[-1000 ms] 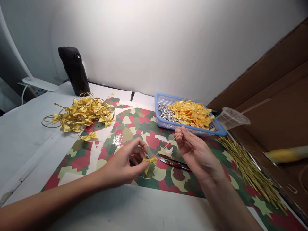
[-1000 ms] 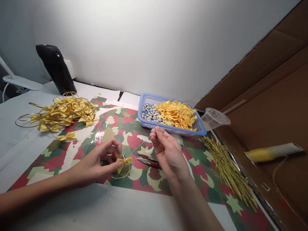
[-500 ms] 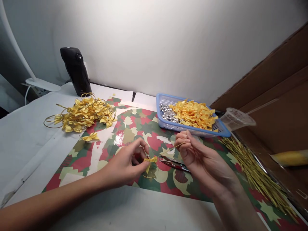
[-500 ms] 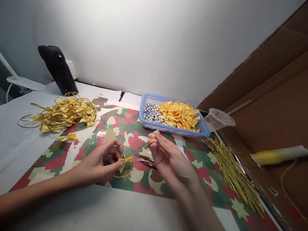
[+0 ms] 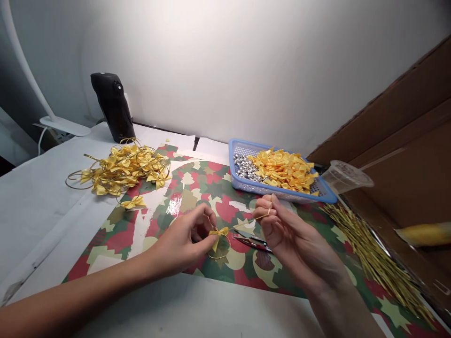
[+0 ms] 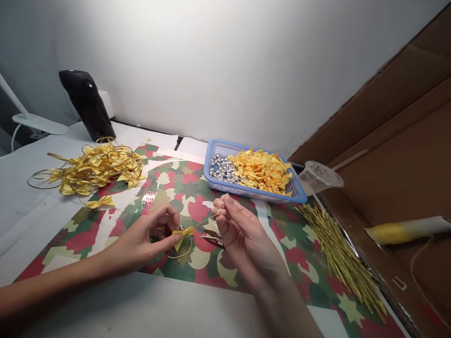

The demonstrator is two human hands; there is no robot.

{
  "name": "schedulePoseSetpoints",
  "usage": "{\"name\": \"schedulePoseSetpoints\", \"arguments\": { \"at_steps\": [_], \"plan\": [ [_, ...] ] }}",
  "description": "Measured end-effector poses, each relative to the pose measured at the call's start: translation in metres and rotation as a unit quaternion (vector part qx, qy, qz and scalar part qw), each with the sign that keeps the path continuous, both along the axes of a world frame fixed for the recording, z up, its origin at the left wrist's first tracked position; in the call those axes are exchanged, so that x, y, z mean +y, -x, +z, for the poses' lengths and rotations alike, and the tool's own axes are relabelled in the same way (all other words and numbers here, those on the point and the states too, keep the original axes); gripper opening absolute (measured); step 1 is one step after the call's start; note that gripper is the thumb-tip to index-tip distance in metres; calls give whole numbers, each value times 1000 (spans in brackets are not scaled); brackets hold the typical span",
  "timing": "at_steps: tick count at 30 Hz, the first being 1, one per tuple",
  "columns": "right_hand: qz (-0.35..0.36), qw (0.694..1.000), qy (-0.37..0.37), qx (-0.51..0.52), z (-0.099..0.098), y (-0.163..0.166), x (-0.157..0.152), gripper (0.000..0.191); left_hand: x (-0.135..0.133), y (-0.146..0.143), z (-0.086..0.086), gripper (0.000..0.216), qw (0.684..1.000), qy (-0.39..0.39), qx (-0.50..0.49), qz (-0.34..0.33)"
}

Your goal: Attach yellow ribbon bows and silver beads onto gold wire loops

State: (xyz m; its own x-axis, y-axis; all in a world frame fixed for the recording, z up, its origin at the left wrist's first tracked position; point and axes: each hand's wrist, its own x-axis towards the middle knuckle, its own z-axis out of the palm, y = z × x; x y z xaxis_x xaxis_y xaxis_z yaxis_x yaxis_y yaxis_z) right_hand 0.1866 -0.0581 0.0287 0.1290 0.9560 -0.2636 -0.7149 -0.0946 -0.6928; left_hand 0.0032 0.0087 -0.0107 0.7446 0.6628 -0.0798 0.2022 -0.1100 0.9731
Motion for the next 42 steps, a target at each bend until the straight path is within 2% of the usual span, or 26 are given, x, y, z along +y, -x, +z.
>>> {"name": "schedulePoseSetpoints", "arguments": {
  "at_steps": [7,14,19,23,38,42],
  "plan": [
    [-1,1000,4,26,1,10,-3,21,1,0,-4,13,1000,19,2,18],
    [51,998,-34,-19,1,14,-6,21,2,0,-3,13,999,29,-6,35],
    [37,997,-55,-37,-1,14,-6,24,-3,1,1,10,998,42,-51,24],
    [30,998,-60,-15,-4,14,-5,21,-6,1,4,4,997,57,-55,27],
    [27,998,-56,30,-5,15,-4,17,-6,1,6,16,998,56,-9,33],
    [39,994,-80,60,-4,13,-4,14,-6,0,6,16,998,57,-12,33]
  ]
}}
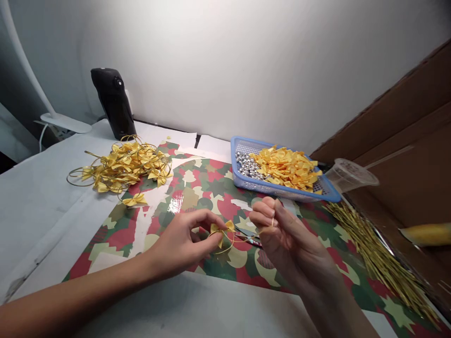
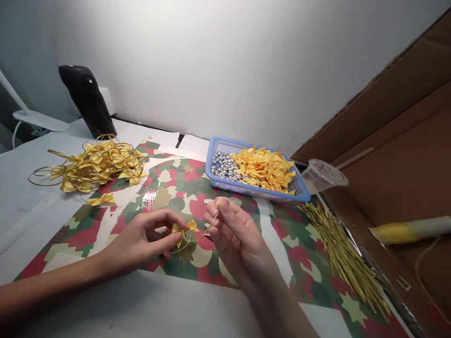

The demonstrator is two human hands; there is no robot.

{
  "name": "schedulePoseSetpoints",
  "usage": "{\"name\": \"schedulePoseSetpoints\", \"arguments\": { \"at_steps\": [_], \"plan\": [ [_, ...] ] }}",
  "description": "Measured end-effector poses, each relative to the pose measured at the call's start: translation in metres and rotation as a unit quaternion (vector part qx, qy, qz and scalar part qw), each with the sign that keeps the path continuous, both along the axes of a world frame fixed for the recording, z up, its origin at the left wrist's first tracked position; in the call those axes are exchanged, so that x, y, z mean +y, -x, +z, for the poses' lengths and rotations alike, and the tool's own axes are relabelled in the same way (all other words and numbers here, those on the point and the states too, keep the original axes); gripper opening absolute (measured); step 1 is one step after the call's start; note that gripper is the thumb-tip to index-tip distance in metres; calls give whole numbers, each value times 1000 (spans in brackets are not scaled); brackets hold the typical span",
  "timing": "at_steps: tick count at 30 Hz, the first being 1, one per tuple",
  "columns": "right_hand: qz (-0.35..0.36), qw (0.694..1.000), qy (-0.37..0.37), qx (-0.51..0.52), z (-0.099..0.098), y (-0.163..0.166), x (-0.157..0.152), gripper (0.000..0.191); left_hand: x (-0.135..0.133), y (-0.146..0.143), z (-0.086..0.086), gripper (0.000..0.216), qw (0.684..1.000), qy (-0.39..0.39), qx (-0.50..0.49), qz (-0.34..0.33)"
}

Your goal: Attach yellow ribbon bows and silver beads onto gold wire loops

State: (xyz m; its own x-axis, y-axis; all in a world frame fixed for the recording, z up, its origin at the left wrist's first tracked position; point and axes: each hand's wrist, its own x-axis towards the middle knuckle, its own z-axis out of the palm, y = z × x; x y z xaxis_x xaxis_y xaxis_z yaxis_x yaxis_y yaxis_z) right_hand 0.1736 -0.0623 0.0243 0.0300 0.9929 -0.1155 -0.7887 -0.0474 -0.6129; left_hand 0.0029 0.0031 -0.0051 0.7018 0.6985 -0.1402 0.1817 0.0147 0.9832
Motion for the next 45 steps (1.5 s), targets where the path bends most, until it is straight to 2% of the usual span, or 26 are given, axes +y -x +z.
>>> {"name": "schedulePoseSetpoints", "arguments": {
  "at_steps": [12,17,22,24,27,30,32,35,37,41,45],
  "plan": [
    [28,998,-52,24,1,-3,-3,13,3,0,-6,14,999,-41,-25,10],
    [34,998,-49,17,2,-1,-3,9,5,-1,-7,13,998,-66,-15,5],
    [11,999,-35,-11,1,-2,-3,13,4,0,-6,13,998,-55,-11,-8],
    [-15,998,-19,-51,2,-4,-2,15,4,0,-4,13,996,-90,2,-20],
    [-76,988,18,-132,2,-8,2,19,5,2,-3,12,981,-187,35,-41],
    [-149,964,57,-211,-3,-13,9,28,4,4,-3,11,960,-269,46,-56],
    [-176,936,62,-298,-9,-18,14,33,2,5,-4,12,952,-296,45,-65],
    [-147,860,53,-486,-21,-27,20,36,1,6,-4,15,948,-306,39,-72],
    [-113,821,53,-557,-28,-31,22,38,1,6,-3,15,948,-311,31,-66],
    [-82,783,50,-615,-37,-33,21,35,1,4,0,11,948,-314,4,-43],
    [-61,753,35,-654,-41,-34,21,34,-1,5,4,11,961,-276,-11,-32]
  ]
}}
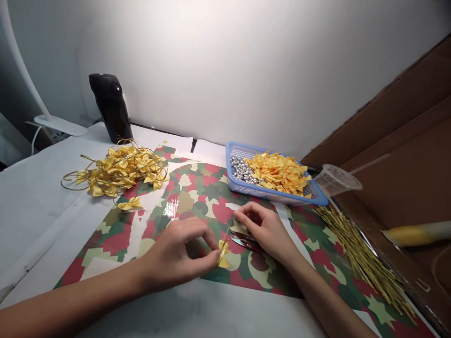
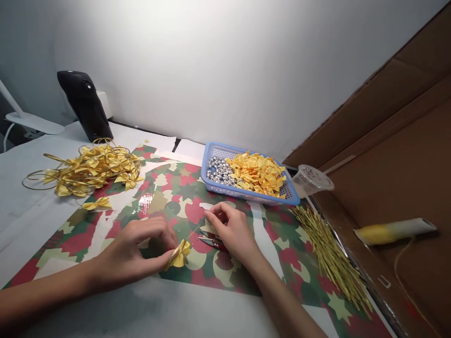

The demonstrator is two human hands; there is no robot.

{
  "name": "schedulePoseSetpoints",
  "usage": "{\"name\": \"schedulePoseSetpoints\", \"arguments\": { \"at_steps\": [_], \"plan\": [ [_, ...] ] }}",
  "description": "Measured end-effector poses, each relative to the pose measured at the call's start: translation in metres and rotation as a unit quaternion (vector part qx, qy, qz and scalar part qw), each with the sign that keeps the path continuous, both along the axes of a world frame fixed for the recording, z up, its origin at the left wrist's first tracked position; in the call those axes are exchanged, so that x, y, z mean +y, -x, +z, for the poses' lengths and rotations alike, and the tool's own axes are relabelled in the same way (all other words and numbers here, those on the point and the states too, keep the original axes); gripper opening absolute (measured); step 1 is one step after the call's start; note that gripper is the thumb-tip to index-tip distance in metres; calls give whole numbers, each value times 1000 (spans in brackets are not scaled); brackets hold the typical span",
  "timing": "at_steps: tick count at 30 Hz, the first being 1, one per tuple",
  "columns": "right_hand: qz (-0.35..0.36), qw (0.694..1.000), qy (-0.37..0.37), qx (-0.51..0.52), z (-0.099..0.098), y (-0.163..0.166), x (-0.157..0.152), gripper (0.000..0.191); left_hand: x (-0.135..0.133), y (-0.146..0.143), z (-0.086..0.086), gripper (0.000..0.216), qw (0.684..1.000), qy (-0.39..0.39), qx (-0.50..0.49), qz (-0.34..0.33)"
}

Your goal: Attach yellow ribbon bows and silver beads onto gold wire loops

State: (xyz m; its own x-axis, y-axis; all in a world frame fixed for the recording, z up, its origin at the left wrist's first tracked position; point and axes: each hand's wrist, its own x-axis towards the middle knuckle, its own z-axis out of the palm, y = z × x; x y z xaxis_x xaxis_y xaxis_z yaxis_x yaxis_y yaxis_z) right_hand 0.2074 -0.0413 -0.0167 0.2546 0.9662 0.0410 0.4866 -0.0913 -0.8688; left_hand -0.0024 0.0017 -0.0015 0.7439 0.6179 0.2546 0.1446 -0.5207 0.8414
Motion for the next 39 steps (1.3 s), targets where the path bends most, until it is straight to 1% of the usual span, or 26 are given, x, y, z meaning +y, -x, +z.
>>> {"name": "schedulePoseSetpoints", "arguments": {
  "at_steps": [3,5,7,8,9,10,11,12,13,14,17,19,23,26,27,29,33,36,39],
  "plan": [
    [13,1000,4,-16,-1,-2,0,32,-1,1,2,13,1000,28,-13,5],
    [2,1000,0,-25,1,-2,-3,28,-2,0,3,13,998,56,-16,6],
    [-4,998,-37,-50,7,2,-10,21,-1,-1,3,13,995,101,-8,7],
    [8,995,-68,-69,11,5,-14,17,-1,-1,3,13,993,121,-2,8],
    [44,988,-113,-98,16,9,-19,13,-1,-1,2,13,991,134,4,11],
    [115,974,-150,-124,21,13,-24,15,0,-1,2,13,990,140,6,12],
    [182,957,-180,-139,26,17,-28,25,0,-1,2,11,990,140,5,12],
    [234,939,-199,-153,29,21,-32,32,0,-1,1,9,990,139,1,10],
    [267,925,-213,-166,31,24,-34,34,1,-1,1,7,990,142,-2,6],
    [278,917,-221,-179,31,26,-36,32,1,-1,0,6,989,148,-4,1],
    [266,914,-225,-208,27,27,-36,24,2,-1,-1,9,986,165,1,-13],
    [262,915,-220,-215,22,26,-38,21,2,-1,-2,8,986,165,3,-8],
    [278,910,-201,-234,15,26,-45,26,3,-2,-3,9,987,160,-4,14],
    [306,903,-186,-237,11,28,-49,28,3,-3,-4,11,988,154,-11,11],
    [313,902,-183,-234,9,29,-49,29,4,-3,-4,11,989,145,-14,2],
    [318,903,-183,-225,5,30,-49,29,5,-3,-6,13,995,101,-14,-19],
    [318,906,-201,-197,-2,27,-47,18,7,-3,-13,24,997,10,-15,-74],
    [318,908,-198,-187,-4,23,-46,16,8,-3,-15,26,996,-10,-19,-87],
    [327,910,-186,-176,-1,18,-45,16,8,-4,-14,21,996,-3,-11,-87]
  ]
}}
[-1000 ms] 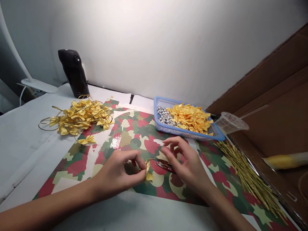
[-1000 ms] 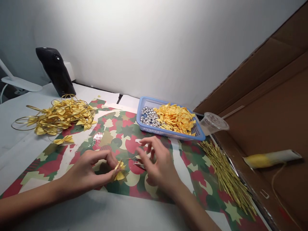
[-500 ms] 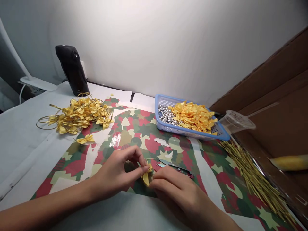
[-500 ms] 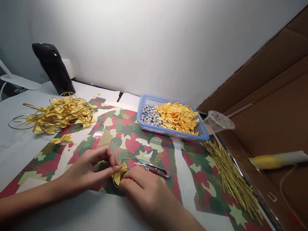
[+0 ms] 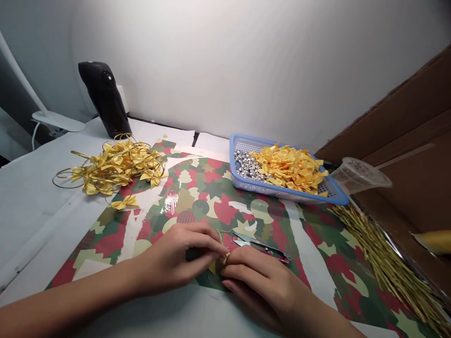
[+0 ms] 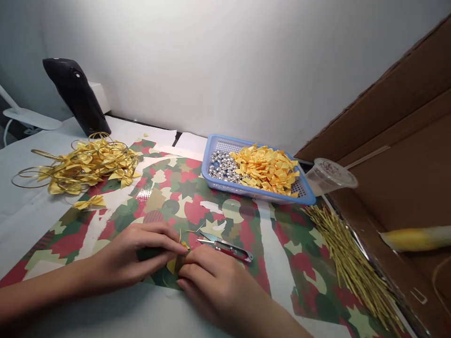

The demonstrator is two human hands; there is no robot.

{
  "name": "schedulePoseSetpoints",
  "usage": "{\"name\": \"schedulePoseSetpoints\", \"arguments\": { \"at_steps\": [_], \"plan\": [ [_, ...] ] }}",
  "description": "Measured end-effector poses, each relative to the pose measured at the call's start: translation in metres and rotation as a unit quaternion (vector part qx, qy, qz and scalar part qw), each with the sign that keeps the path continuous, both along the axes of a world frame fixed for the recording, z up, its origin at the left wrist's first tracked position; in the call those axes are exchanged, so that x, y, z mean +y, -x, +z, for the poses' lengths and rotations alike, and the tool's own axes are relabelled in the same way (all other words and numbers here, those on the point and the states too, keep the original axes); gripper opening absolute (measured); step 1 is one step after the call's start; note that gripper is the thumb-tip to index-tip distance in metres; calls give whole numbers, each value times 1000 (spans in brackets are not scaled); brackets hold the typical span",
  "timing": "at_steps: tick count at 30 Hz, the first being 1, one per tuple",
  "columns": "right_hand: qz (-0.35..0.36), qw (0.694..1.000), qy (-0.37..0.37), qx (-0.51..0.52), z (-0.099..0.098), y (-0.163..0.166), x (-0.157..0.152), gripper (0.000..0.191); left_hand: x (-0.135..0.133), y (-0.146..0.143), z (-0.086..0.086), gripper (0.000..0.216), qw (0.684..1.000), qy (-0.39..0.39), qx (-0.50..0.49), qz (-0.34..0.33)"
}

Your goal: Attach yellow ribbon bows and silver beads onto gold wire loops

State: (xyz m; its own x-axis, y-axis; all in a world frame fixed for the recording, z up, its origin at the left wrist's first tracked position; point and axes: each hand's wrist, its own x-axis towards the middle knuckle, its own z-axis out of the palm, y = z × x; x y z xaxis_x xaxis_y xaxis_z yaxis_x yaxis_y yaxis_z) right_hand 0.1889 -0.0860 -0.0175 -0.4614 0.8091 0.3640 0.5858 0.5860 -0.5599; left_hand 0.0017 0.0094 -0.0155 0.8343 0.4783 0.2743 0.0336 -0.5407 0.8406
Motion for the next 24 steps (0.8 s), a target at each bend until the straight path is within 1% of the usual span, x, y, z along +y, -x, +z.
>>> {"name": "schedulePoseSetpoints", "arguments": {
  "at_steps": [2,3,5,7,8,10,12,14,18,21,24],
  "plan": [
    [0,1000,8,-3,5,-6,1,17,0,0,1,18,1000,9,7,-4],
    [-12,1000,10,-5,8,-10,2,17,0,-1,2,18,1000,13,10,-5],
    [-68,997,27,-18,14,-21,3,16,1,-1,2,21,1000,16,15,-6],
    [-137,987,72,-39,16,-34,4,14,2,-1,2,23,1000,19,20,-6],
    [-160,981,102,-52,16,-41,4,12,3,-1,2,23,1000,21,21,-7],
    [-179,972,142,-63,13,-51,4,8,3,-1,2,23,999,23,20,-11],
    [-176,971,151,-59,9,-57,2,4,4,0,2,23,999,24,22,-15],
    [-169,973,145,-56,6,-58,1,5,4,0,2,24,999,25,31,-20],
    [-164,973,147,-68,6,-57,2,6,5,0,4,29,998,25,45,-23],
    [-146,973,161,-77,8,-58,3,10,6,-1,7,33,998,23,50,-20],
    [-129,977,145,-87,7,-60,5,17,6,-1,10,36,998,11,60,-13]
  ]
}}
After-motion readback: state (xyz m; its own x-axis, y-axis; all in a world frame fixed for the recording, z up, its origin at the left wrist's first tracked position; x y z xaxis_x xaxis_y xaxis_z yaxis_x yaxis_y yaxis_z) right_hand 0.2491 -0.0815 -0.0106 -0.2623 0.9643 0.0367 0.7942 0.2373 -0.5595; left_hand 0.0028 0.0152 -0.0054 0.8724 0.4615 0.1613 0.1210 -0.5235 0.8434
